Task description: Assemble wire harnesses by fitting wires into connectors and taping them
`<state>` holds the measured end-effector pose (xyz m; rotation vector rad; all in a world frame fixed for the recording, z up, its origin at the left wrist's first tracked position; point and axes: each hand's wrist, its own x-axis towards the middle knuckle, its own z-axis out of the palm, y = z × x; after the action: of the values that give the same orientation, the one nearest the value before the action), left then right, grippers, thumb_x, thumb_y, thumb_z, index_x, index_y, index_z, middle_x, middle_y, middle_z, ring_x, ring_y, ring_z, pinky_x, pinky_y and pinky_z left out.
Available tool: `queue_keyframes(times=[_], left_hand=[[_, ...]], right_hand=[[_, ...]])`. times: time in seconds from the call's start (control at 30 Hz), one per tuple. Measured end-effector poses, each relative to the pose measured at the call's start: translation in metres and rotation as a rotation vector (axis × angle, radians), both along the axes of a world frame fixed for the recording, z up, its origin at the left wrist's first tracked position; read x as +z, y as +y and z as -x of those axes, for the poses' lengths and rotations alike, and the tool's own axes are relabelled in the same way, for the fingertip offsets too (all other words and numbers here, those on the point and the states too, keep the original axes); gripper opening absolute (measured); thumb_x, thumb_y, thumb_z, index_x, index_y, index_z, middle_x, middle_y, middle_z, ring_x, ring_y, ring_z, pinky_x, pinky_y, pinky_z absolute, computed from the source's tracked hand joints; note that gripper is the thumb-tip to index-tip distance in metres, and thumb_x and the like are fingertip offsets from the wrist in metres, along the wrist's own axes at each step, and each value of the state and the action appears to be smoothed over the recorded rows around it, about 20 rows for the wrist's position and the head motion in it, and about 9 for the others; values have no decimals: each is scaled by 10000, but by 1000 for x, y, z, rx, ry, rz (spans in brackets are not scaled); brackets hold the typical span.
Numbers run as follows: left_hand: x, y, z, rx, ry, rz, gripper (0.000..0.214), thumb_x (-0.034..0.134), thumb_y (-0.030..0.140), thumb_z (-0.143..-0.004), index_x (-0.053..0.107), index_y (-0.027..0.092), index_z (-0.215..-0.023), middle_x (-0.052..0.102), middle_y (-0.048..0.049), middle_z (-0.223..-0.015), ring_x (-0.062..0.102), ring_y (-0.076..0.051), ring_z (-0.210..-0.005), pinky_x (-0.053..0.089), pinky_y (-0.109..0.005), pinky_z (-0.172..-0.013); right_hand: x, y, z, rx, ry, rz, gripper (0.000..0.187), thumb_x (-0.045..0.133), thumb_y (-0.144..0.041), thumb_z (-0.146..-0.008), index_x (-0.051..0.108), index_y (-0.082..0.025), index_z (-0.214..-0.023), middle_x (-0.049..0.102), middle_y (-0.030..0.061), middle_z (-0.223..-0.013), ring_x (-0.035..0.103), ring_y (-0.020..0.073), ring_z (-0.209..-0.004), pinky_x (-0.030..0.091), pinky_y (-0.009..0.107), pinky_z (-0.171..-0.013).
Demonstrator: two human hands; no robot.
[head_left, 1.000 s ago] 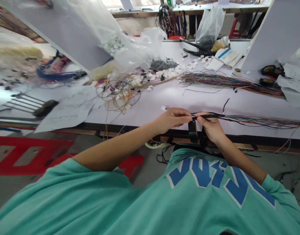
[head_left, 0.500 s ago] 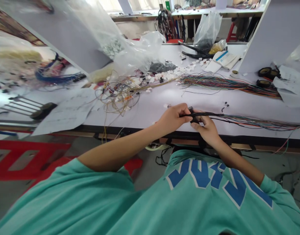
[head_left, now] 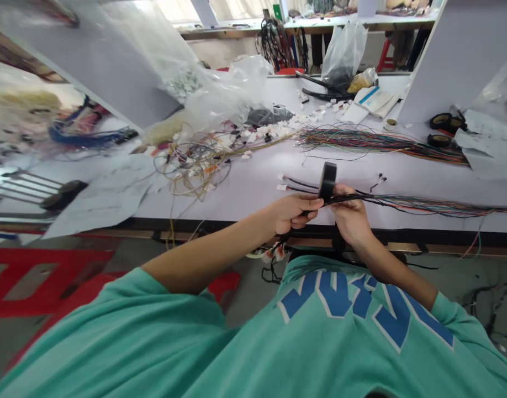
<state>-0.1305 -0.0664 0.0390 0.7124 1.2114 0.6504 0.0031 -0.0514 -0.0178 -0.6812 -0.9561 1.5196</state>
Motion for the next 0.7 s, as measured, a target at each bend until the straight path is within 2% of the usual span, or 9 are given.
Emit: queue_keyframes(times=[0.1, 0.2, 0.27, 0.37, 0.4, 0.47, 0.53, 0.57, 0.7], left_hand=[[-1, -3, 0, 68, 110, -160, 172, 671, 256, -667, 530, 157, -670, 392, 72, -416, 167, -2, -293, 76, -127, -296], [2, -8, 2, 7, 239, -328, 164, 614, 237, -678, 521, 150, -574, 383, 62, -424, 203, -12, -333, 115, -143, -329], [6, -10, 4, -72, 331, -463, 173, 561, 198, -679, 516, 147, -520, 406, 46, -446, 263, -27, -375, 181, -149, -366], [13, -11, 7, -202, 474, -619, 136, 499, 151, -666, 609, 149, -586, 498, 21, -520, 420, -75, -504, 339, -175, -497], [16, -11, 8, -251, 523, -647, 170, 483, 151, -674, 653, 154, -665, 532, 14, -556, 458, -92, -554, 372, -191, -552], [20, -11, 9, -345, 636, -668, 294, 455, 161, -700, 688, 170, -880, 582, 10, -616, 496, -114, -606, 394, -215, -618], [25, -10, 9, -442, 784, -653, 361, 438, 176, -727, 663, 183, -1009, 602, 7, -636, 510, -128, -605, 390, -227, -625], [27, -9, 8, -491, 865, -645, 362, 438, 182, -734, 659, 186, -1022, 613, 1, -651, 520, -138, -614, 386, -233, -628], [35, -6, 2, -664, 1156, -661, 292, 446, 207, -753, 669, 202, -941, 665, -43, -794, 575, -202, -748, 378, -267, -675]], right_hand=[[0, -8, -23, 143, 63, 94, 294, 594, -169, -533, 588, -260, -813, 657, -22, -879, 600, 154, -869, 467, 338, -804], [1, -21, -47, 268, -148, 167, 99, 623, -265, -632, 602, -211, -712, 622, -10, -659, 566, 120, -568, 456, 271, -549], [7, -29, -57, 174, -297, 59, 184, 596, -383, -717, 604, -201, -745, 569, -19, -577, 506, 103, -485, 406, 248, -470], [21, -36, -60, -84, -413, -239, 322, 616, -422, -715, 554, -242, -974, 604, -19, -726, 547, 116, -628, 453, 267, -589], [26, -38, -58, -110, -465, -314, 380, 633, -391, -704, 518, -257, -1041, 615, -20, -775, 559, 120, -679, 463, 279, -646], [34, -40, -53, -46, -587, -408, 417, 624, -305, -716, 472, -265, -1102, 629, -31, -777, 573, 120, -705, 465, 289, -707], [37, -41, -50, 51, -668, -452, 351, 567, -244, -754, 475, -258, -1092, 626, -47, -701, 582, 115, -662, 465, 275, -682], [38, -40, -50, 52, -696, -462, 301, 541, -229, -768, 491, -253, -1064, 625, -48, -680, 584, 114, -641, 462, 267, -661], [36, -24, -58, -131, -851, -532, 123, 502, -223, -783, 574, -232, -882, 661, 9, -779, 601, 144, -715, 451, 283, -684]])
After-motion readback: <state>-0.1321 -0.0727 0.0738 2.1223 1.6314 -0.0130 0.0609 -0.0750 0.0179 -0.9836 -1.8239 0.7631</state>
